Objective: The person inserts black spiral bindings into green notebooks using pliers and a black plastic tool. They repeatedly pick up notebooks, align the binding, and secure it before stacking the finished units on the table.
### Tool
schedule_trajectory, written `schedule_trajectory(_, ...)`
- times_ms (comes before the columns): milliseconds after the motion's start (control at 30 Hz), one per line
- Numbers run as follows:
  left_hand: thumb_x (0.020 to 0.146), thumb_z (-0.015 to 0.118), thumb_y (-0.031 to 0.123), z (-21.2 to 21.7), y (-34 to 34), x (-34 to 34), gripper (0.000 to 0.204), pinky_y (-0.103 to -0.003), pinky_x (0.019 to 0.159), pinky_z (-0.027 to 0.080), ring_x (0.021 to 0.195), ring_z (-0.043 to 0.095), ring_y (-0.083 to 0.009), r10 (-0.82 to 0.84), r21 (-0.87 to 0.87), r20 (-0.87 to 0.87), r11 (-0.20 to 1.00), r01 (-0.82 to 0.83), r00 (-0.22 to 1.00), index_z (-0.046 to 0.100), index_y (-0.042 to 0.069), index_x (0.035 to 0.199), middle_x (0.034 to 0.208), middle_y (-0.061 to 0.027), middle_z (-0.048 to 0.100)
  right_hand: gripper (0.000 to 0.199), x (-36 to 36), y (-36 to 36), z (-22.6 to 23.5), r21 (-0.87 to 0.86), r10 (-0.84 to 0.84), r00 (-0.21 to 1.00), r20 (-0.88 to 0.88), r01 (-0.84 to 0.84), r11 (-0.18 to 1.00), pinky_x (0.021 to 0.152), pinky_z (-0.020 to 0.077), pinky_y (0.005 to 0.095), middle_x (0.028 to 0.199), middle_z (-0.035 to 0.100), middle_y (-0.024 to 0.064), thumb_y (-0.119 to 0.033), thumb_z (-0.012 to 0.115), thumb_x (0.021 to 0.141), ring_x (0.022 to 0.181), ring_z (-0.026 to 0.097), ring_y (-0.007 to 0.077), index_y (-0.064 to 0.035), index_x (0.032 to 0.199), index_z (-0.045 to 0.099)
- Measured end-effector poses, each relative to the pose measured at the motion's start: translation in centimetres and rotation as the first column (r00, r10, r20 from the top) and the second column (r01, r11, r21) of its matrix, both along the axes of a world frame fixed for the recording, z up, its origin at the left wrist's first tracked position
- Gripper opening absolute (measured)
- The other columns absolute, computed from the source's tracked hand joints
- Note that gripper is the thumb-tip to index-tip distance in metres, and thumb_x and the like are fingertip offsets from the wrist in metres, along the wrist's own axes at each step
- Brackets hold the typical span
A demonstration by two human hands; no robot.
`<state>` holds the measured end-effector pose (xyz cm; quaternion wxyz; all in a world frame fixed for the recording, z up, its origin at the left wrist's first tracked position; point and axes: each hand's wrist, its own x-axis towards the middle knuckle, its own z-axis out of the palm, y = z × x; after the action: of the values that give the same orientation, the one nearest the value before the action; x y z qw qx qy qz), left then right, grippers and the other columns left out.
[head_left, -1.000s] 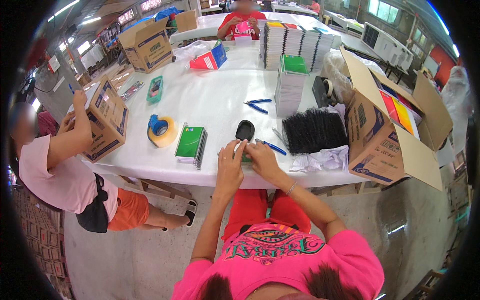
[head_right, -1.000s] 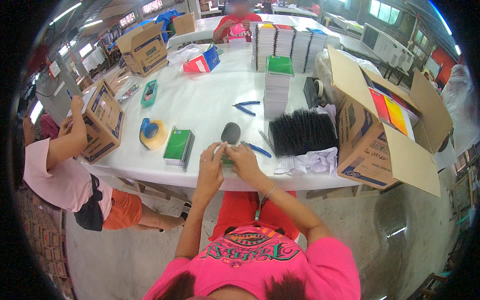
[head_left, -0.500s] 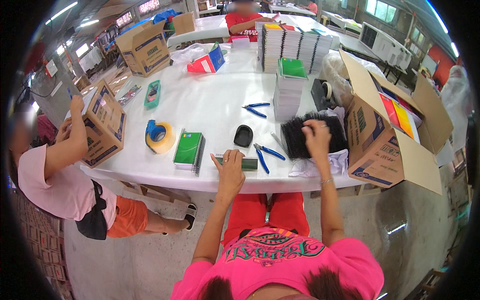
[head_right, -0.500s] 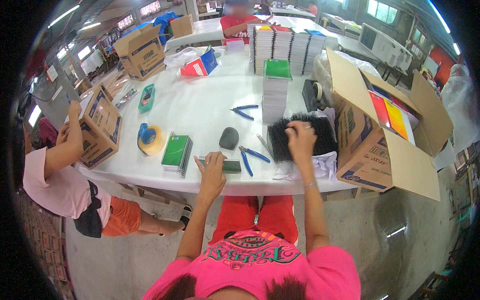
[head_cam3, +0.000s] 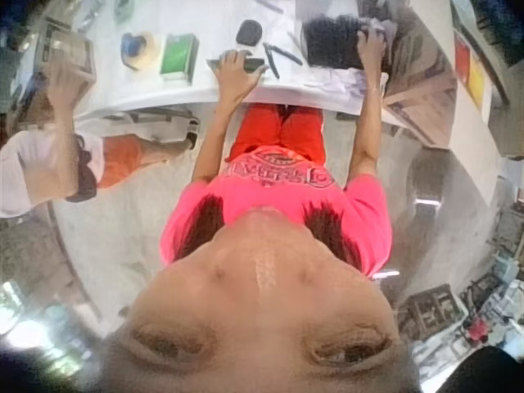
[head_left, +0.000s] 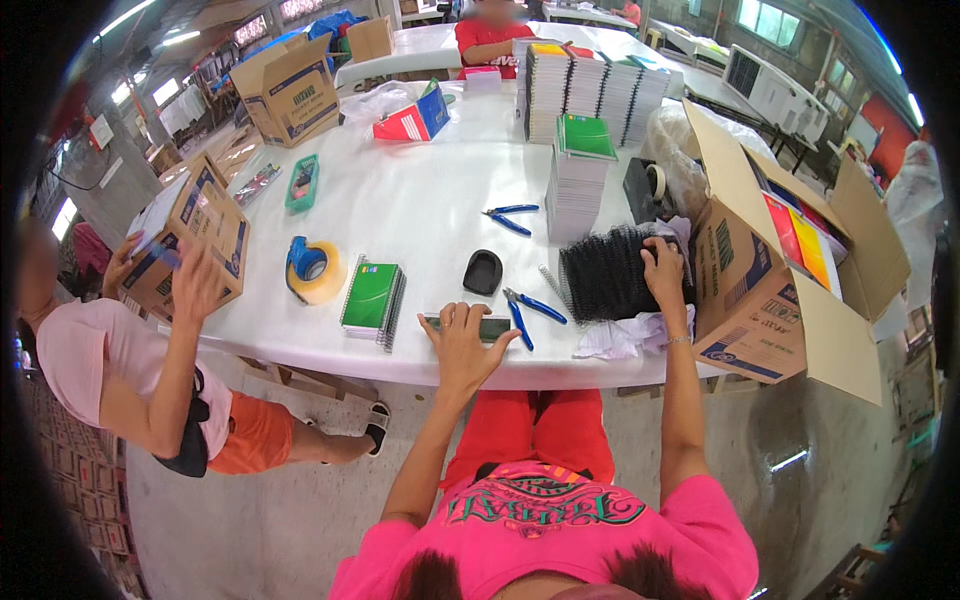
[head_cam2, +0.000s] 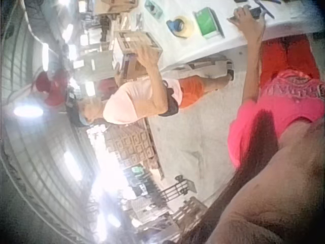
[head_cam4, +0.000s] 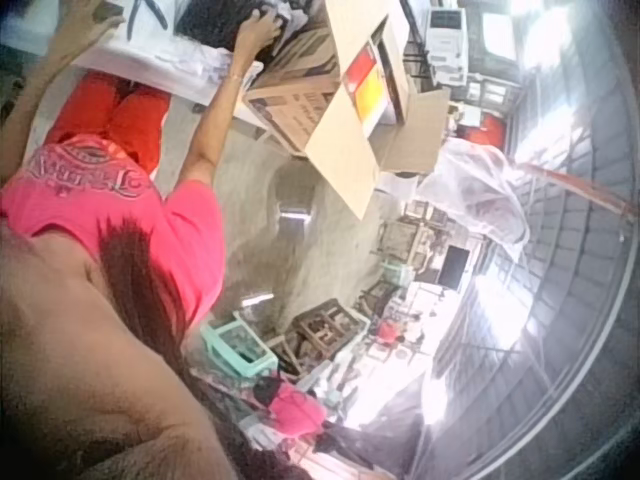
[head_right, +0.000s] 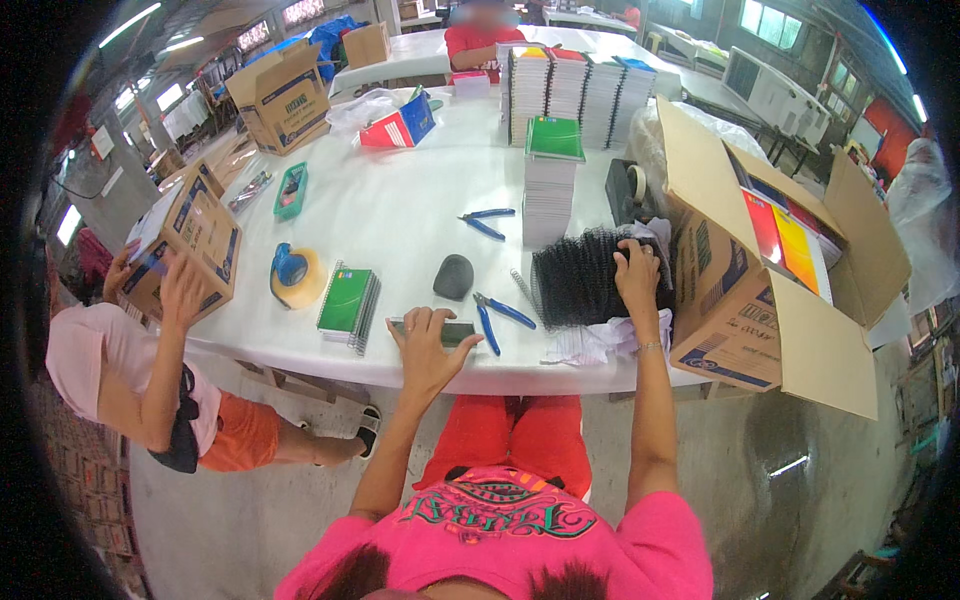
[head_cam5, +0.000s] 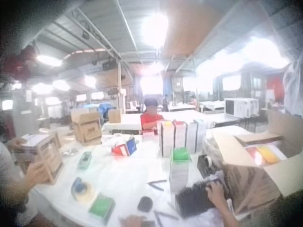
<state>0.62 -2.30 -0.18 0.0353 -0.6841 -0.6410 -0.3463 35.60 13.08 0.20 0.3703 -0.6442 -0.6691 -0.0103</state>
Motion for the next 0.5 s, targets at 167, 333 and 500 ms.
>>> schedule_trajectory(167,0.073,0.075,0.064,-0.5,0.6,0.7,0.061,-0.077,0.106,0.016,0.116,0.047,-0.0285,0.073,-0.004,-0.003,0.997,-0.073,0.997,0.062,0.008,0.095,0.102,-0.0057,0.054,0.018,1.1,1.8,-0.2,0.067,0.099,0.990,-0.104,-0.092,0.993,0.083,0.0455,0.0479,0.095,0.062,0.0199,-0.009,0.067,0.087,0.093,0.059,0.0404,-0.0051,0.103,0.060)
schedule_trajectory(333,0.073,0.077,0.059,-0.9,0.7,0.9,0.056,-0.075,0.104,0.021,0.112,0.049,-0.0283,0.096,0.034,0.008,0.995,-0.096,0.995,0.061,0.008,0.090,0.098,-0.0053,0.055,0.025,1.6,2.4,0.7,-0.034,0.078,0.981,-0.175,-0.085,0.996,0.081,0.0460,0.0465,0.093,0.063,0.0209,-0.008,0.069,0.085,0.089,0.060,0.0400,-0.0046,0.107,0.057)
schedule_trajectory(500,0.075,0.077,0.053,-0.9,0.9,1.1,0.049,-0.073,0.102,0.024,0.111,0.050,-0.0305,0.127,0.029,0.040,0.991,-0.128,0.991,0.060,0.008,0.086,0.096,-0.0072,0.056,0.034,1.1,-0.6,2.1,-0.087,0.034,0.989,-0.141,-0.047,0.995,0.081,0.0475,0.0454,0.091,0.063,0.0225,-0.010,0.072,0.083,0.087,0.061,0.0390,-0.0035,0.114,0.057)
